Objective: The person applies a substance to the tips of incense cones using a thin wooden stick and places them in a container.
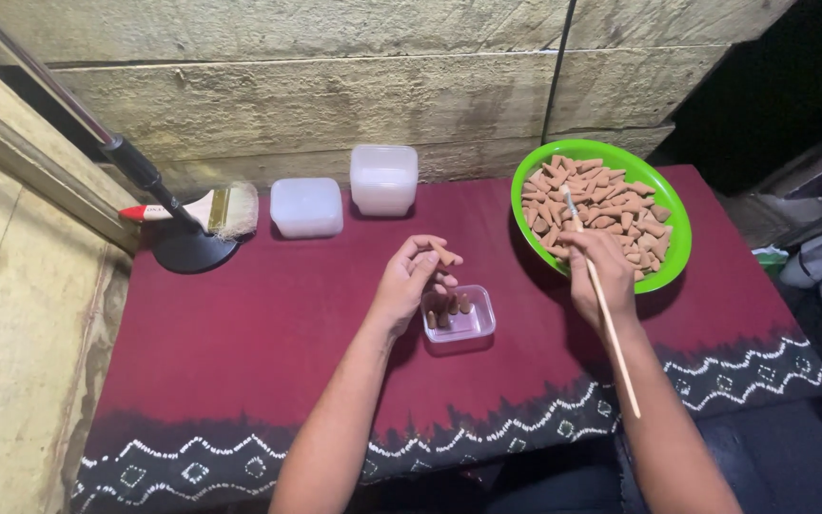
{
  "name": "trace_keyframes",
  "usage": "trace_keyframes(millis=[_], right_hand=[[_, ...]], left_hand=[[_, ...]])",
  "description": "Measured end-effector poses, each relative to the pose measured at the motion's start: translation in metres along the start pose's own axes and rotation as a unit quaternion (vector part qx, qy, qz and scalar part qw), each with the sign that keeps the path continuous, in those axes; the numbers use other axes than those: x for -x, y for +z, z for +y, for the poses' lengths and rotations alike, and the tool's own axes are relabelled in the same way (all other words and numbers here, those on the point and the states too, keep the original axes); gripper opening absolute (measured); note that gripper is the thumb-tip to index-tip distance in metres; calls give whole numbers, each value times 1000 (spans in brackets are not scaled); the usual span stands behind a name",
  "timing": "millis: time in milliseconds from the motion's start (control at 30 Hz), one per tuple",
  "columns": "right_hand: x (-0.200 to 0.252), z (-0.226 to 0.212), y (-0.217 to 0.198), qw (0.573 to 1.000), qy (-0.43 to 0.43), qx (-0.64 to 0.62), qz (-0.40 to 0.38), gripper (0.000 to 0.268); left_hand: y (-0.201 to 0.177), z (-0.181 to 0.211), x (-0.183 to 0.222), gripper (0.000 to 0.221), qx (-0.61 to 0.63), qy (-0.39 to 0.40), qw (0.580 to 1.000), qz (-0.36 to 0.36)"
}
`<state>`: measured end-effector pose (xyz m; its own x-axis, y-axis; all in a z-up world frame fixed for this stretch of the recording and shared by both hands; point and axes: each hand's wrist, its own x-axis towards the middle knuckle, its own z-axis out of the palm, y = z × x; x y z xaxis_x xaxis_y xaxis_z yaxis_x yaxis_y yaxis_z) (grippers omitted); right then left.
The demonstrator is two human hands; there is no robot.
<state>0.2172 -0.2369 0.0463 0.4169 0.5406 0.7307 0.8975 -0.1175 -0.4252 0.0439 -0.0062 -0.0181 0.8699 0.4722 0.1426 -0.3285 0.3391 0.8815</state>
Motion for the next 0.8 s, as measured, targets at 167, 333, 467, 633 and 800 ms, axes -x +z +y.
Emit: trace_keyframes(millis=[167, 333, 467, 633, 800], right_hand=[[-2, 43, -12, 996, -4, 93, -7, 19], [6, 67, -4, 992, 3, 127, -5, 19], [7, 70, -2, 986, 0, 168, -7, 17], [7, 69, -2, 986, -5, 169, -10, 16], [10, 77, 1, 983, -1, 186, -10, 14]], left_hand=[[-2, 1, 0, 34, 15, -17, 1000, 14], [-2, 4, 0, 28, 8, -29, 999, 41], [-2, 7, 0, 29, -35, 1, 998, 50], [11, 30, 10, 23, -96, 33, 994, 47], [25, 59, 25, 9, -446, 80, 891, -32]])
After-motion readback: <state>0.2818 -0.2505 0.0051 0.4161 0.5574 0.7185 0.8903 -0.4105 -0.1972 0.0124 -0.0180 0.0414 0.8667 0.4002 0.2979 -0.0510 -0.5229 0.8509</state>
